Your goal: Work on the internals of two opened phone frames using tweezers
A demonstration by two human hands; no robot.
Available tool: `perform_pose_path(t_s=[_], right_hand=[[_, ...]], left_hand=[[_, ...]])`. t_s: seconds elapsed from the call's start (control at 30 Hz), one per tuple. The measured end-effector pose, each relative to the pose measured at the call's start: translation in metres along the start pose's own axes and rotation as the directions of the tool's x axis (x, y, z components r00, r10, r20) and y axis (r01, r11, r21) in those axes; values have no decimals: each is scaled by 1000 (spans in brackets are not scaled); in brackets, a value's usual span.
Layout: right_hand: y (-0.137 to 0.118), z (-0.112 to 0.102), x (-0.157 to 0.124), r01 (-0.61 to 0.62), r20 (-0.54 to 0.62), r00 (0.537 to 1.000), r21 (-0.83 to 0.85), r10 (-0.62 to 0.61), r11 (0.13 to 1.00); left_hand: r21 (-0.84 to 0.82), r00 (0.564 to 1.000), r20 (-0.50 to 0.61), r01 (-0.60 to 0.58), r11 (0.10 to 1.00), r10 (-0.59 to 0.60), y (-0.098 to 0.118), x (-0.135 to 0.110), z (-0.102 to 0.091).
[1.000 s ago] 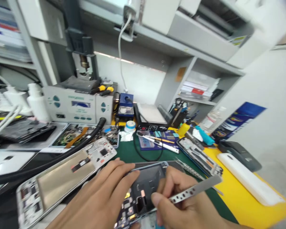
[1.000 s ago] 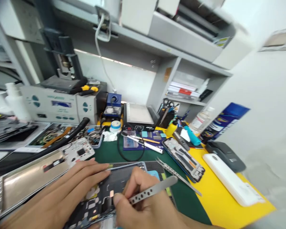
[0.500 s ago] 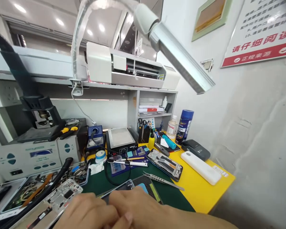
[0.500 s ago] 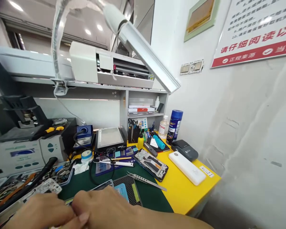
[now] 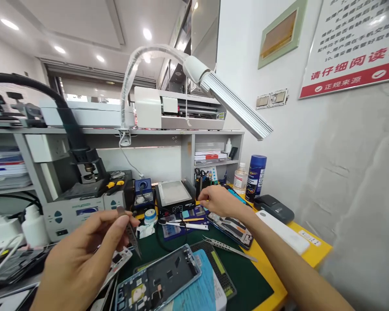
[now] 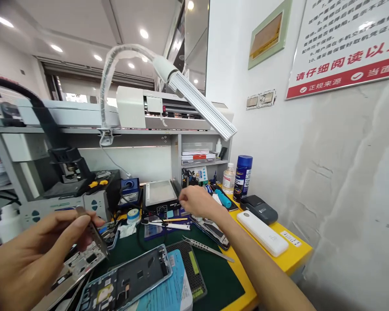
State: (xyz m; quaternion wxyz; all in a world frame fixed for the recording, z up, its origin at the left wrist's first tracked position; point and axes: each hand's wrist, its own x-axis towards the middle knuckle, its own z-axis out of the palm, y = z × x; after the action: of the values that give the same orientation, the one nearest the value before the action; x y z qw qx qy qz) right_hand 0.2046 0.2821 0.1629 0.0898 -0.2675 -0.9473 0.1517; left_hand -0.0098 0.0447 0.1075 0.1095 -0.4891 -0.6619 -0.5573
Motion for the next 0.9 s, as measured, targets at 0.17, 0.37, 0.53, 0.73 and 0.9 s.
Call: perform_pose_path(t_s=[0.17,0.37,0.53,0.73,0.9], right_hand=[[30,27,44,-89,169,980,-110,107,990],[36,55,53,-124,195,970,-119,146,985],[47,50,59,-118,228,964,-93,136,989],[48,24,45,-86,111,991,111,74,990],[37,7,22,0,-135,990,304,44,953]], left_hand=[[-116,990,111,106,988,-93,-10,-1,3],[-246,953,75,303,921,-294,-9,-23,18],[-169,966,135,240,956,-219,-23,-24,16],[-138,980,152,151,979,-130,-27,-23,14],[-140,981,159,134,981,-111,-10,-26,15]])
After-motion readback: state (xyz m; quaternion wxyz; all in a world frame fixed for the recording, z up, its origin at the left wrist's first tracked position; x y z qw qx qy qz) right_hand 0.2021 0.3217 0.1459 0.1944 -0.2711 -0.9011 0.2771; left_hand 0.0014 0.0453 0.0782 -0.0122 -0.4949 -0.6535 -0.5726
